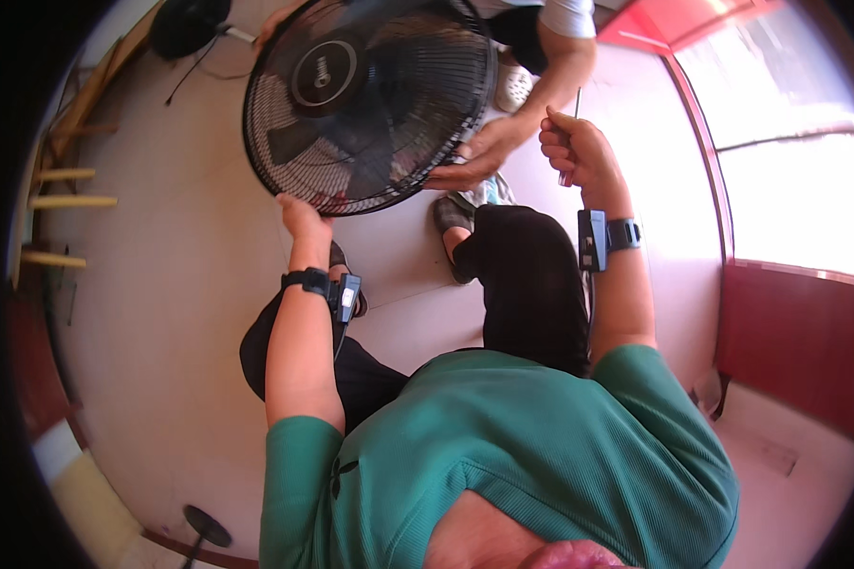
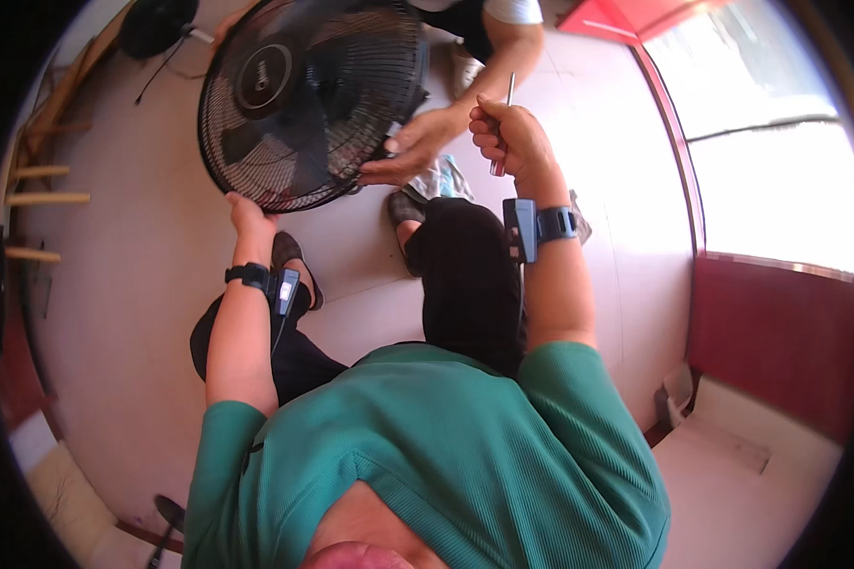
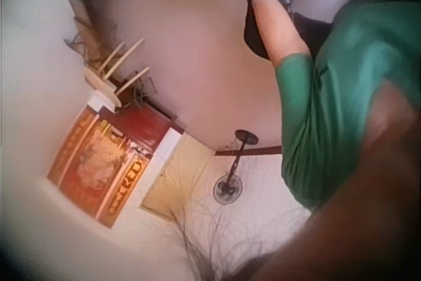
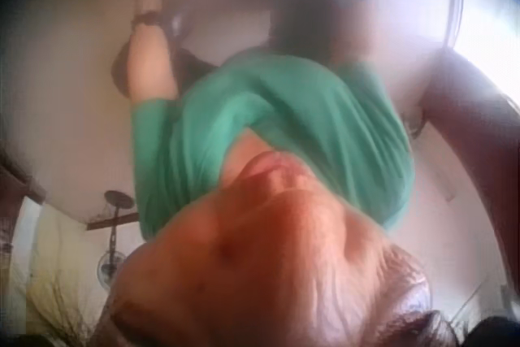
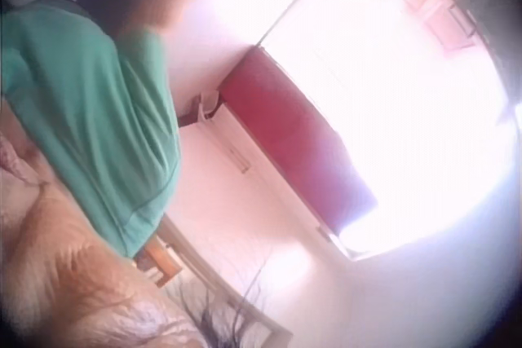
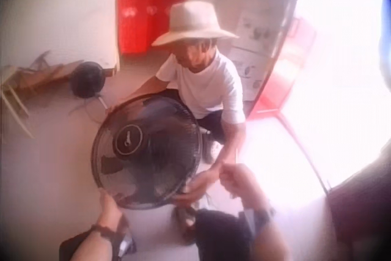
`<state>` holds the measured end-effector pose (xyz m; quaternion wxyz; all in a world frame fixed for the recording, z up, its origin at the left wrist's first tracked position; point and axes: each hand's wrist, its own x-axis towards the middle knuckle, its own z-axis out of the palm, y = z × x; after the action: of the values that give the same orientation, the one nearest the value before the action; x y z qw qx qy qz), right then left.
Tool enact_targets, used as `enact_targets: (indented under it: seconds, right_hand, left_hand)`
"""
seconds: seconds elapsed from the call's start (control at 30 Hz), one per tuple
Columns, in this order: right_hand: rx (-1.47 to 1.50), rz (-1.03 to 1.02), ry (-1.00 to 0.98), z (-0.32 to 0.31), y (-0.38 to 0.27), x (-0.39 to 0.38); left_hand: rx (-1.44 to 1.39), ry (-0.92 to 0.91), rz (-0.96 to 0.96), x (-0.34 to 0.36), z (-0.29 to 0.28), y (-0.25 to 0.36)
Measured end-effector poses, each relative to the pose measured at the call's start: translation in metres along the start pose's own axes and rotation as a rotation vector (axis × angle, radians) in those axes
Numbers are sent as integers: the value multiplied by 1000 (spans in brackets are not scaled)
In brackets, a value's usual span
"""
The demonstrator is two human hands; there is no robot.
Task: The person assembles a fan by placing a circular plastic frame onto the fan's front grille and then securing it onto the motor housing.
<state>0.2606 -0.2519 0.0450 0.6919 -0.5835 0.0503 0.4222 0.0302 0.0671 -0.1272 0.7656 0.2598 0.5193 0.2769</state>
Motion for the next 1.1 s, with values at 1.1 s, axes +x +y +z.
enact_targets:
  seconds: [1.1]
  right_hand:
    - [232, 13, 427, -267, 319, 84]
  left_hand:
    - [359, -12, 172, -41, 37, 20]
